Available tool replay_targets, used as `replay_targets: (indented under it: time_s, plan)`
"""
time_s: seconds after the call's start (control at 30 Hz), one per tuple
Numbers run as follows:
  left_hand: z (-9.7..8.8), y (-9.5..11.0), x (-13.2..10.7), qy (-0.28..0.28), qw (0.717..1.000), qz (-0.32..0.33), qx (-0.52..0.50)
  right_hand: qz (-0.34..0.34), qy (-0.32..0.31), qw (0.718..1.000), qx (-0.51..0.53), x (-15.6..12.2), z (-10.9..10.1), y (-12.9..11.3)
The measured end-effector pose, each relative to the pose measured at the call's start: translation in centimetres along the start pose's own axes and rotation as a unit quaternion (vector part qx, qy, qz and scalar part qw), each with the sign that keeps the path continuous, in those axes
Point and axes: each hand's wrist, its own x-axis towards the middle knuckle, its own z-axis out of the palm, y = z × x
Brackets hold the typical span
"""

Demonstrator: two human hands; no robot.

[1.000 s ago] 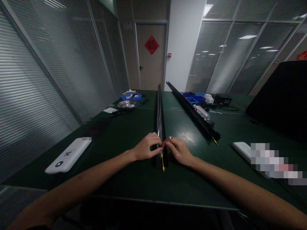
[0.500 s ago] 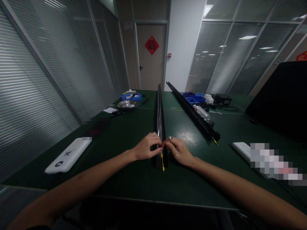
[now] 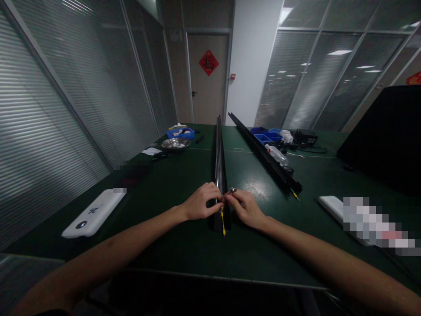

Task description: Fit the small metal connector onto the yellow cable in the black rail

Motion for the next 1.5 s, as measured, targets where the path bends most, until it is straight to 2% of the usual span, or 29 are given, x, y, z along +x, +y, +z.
replay_targets:
  time_s: [0.53, 1.5]
  plan:
    - [-0.08, 0.10, 0.00, 0.002, 1.000, 0.004, -0.006, 0.010, -0.004, 1.000, 0.001, 0.05, -0.10, -0.13]
    - [-0.06, 0.26, 0.05, 0.009, 1.000, 0.004, -0.004, -0.010, -0.001, 1.000, 0.016, -0.01, -0.17, -0.30]
